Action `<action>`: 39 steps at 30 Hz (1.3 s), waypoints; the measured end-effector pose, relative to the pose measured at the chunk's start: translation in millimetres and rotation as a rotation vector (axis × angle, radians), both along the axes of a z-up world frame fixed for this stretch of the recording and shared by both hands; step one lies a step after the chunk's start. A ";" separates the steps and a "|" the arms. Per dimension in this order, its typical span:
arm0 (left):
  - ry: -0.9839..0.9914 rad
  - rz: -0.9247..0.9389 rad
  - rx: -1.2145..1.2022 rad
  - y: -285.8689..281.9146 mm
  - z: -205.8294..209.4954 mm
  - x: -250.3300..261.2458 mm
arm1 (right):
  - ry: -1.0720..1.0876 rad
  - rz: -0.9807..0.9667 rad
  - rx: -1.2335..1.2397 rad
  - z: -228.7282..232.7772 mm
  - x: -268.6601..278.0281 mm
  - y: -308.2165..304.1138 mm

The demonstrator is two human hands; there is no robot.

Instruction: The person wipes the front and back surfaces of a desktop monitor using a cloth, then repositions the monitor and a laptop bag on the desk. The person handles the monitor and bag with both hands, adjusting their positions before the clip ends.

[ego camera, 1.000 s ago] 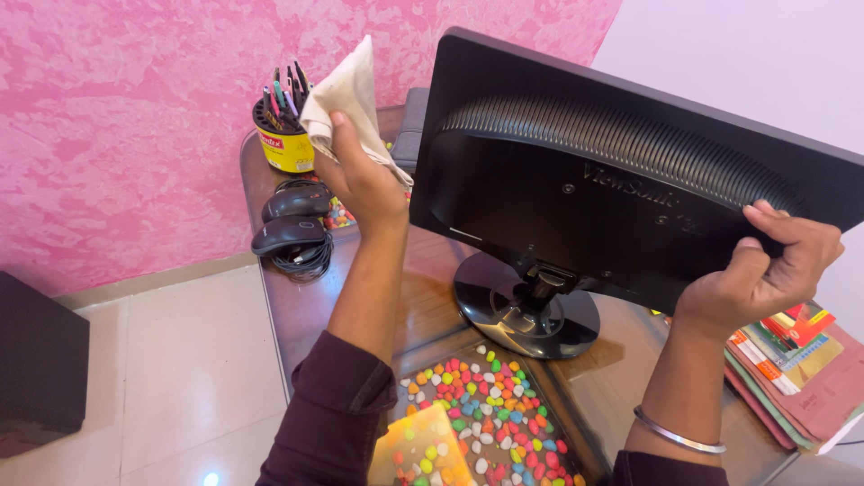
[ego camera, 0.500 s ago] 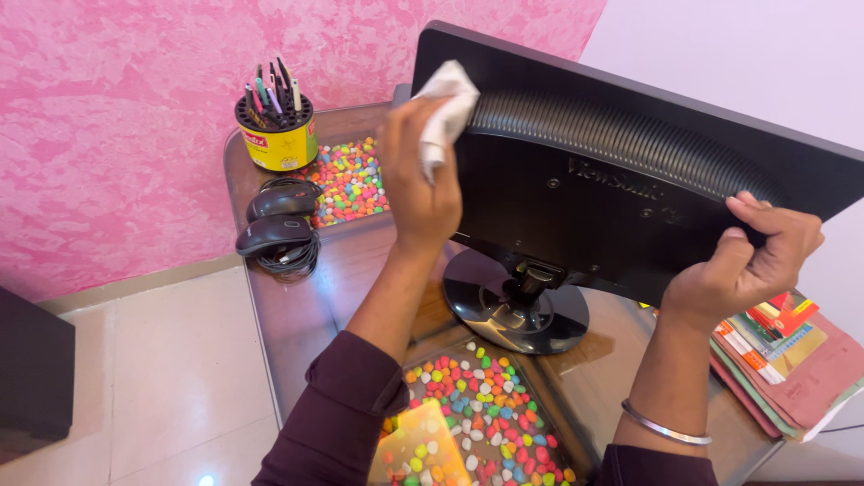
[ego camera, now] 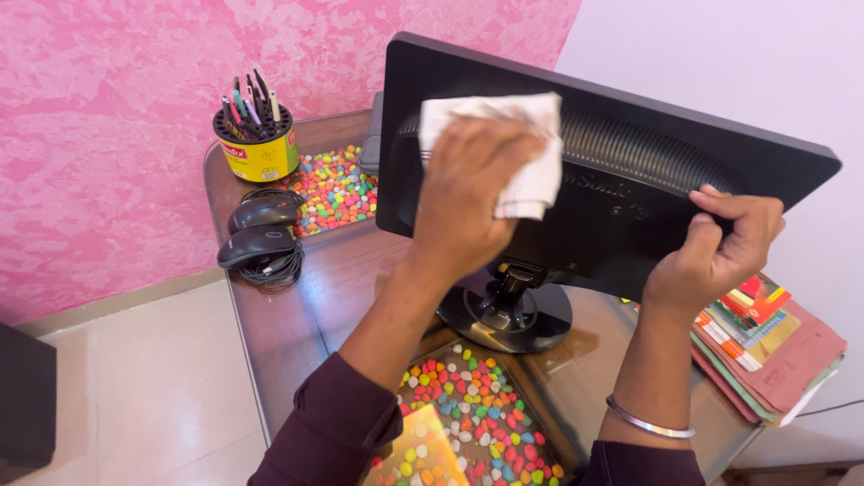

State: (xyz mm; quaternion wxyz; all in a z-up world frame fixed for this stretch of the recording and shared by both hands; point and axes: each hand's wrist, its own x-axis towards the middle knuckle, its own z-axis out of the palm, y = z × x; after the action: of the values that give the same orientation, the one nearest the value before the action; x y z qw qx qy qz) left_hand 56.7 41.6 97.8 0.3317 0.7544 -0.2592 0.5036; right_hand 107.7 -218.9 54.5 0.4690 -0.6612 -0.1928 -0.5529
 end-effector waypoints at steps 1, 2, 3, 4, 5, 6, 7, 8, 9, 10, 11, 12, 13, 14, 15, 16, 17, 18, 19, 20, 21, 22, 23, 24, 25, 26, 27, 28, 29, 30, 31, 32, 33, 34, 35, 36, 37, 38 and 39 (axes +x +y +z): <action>0.021 -0.091 -0.026 -4.1 2.5 -4.3 | 0.038 0.028 0.010 7.9 -4.5 -0.2; 0.043 -0.183 -0.051 -8.2 4.3 -9.3 | 0.073 0.089 0.023 16.4 -10.7 1.0; 0.064 -0.274 -0.076 -12.4 5.7 -13.9 | 0.109 0.147 0.037 26.2 -18.0 2.7; 0.115 -0.366 -0.193 -16.5 6.9 -18.2 | 0.142 0.238 0.053 35.5 -27.4 6.0; 0.169 -0.456 -0.311 -20.2 7.1 -23.4 | 0.182 0.405 0.085 44.8 -37.3 10.8; 0.218 -0.563 -0.402 -22.2 7.7 -27.2 | 0.228 0.564 0.126 54.5 -47.6 15.9; 0.263 -0.665 -0.499 -23.7 8.4 -30.8 | 0.278 0.799 0.185 63.1 -56.8 21.9; 0.304 -0.785 -0.570 -24.3 9.6 -33.4 | 0.328 1.035 0.244 70.2 -65.1 28.2; 0.353 -0.861 -0.627 -24.3 11.6 -35.7 | 0.387 1.117 0.207 74.5 -72.0 35.3; 0.402 -0.935 -0.689 -24.1 13.6 -38.0 | 0.445 1.199 0.167 76.5 -77.6 40.9; 0.458 -0.968 -0.739 -24.9 15.8 -40.3 | 0.502 1.279 0.126 77.9 -80.7 43.6; 0.516 -1.001 -0.789 -25.4 17.9 -41.9 | 0.513 1.224 0.098 76.1 -82.9 45.4; 0.522 -0.970 -0.765 -25.5 20.0 -42.6 | 0.526 1.169 0.070 71.4 -84.5 47.3; 0.528 -0.939 -0.742 -25.4 21.7 -42.8 | 0.537 1.114 0.042 67.2 -83.3 48.0; 0.538 -0.906 -0.723 -25.2 21.8 -44.1 | 0.575 1.004 0.105 62.4 -81.4 48.8; 0.588 -0.841 -0.669 -23.3 22.3 -43.6 | 0.611 0.892 0.166 57.0 -79.5 50.8; 0.636 -0.775 -0.614 -19.2 24.0 -41.0 | 0.645 0.781 0.225 53.4 -77.6 51.9; 0.683 -0.708 -0.558 -14.8 25.3 -38.8 | 0.633 0.777 0.266 52.7 -75.6 50.5; 0.695 -0.651 -0.489 -9.8 26.6 -36.9 | 0.616 0.775 0.307 53.9 -72.2 48.7; 0.706 -0.594 -0.421 -4.6 27.4 -35.1 | 0.598 0.773 0.348 54.3 -69.3 47.4; 0.718 -0.537 -0.352 -1.2 27.5 -33.3 | 0.648 0.843 0.386 54.9 -66.4 44.9; 0.749 -0.577 -0.382 -0.7 27.3 -30.9 | 0.699 0.913 0.424 57.5 -62.6 40.1; 0.783 -0.618 -0.413 -1.8 26.4 -28.9 | 0.752 0.981 0.465 58.3 -60.8 35.7; 0.818 -0.658 -0.445 -3.4 25.4 -27.5 | 0.791 1.045 0.439 57.9 -60.3 32.4; 0.772 -0.616 -0.441 -5.5 24.5 -27.5 | 0.829 1.111 0.412 57.7 -59.7 30.5; 0.726 -0.573 -0.436 -8.6 23.9 -29.0 | 0.867 1.178 0.385 57.0 -59.5 30.1; 0.674 -0.531 -0.430 -9.7 25.6 -29.6 | 0.859 1.118 0.382 57.3 -58.4 30.3; 0.656 -0.463 -0.449 -9.1 27.9 -30.5 | 0.851 1.059 0.378 57.9 -57.3 29.9; 0.640 -0.397 -0.470 -9.4 29.7 -32.6 | 0.846 0.996 0.376 57.6 -56.9 28.3; 0.623 -0.331 -0.491 -9.2 31.5 -34.0 | 0.756 0.877 0.397 58.3 -56.0 24.0; 0.568 -0.288 -0.535 -8.8 33.4 -34.1 | 0.664 0.752 0.418 60.2 -55.5 15.9; 0.513 -0.245 -0.580 -7.3 34.6 -33.5 | 0.472 0.688 0.394 60.1 -55.8 7.3; 0.458 -0.203 -0.624 -5.7 34.3 -33.0 | 0.281 0.624 0.366 57.2 -55.8 0.3; 0.348 -0.103 -0.557 -2.5 32.7 -32.5 | 0.173 0.546 0.436 54.4 -53.4 -5.8; 0.238 -0.006 -0.488 2.0 30.6 -32.1 | 0.066 0.465 0.505 53.5 -50.5 -13.5; 0.128 0.088 -0.416 5.5 28.1 -31.1 | -0.041 0.384 0.572 51.7 -47.8 -20.2; 0.105 0.130 -0.359 8.4 25.5 -28.6 | -0.077 0.237 0.520 47.9 -41.7 -22.5; 0.082 0.171 -0.300 11.0 22.8 -25.2 | -0.113 0.092 0.465 44.4 -33.9 -22.1; 0.057 0.211 -0.242 11.7 19.8 -21.4 | -0.151 -0.053 0.409 43.5 -29.1 -22.8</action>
State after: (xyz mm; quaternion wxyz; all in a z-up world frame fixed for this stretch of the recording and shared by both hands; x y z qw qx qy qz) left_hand 35.3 53.3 117.5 0.3725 0.7460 -0.1066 0.5416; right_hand 78.5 -241.7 98.0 0.5631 -0.5139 -0.0937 -0.6403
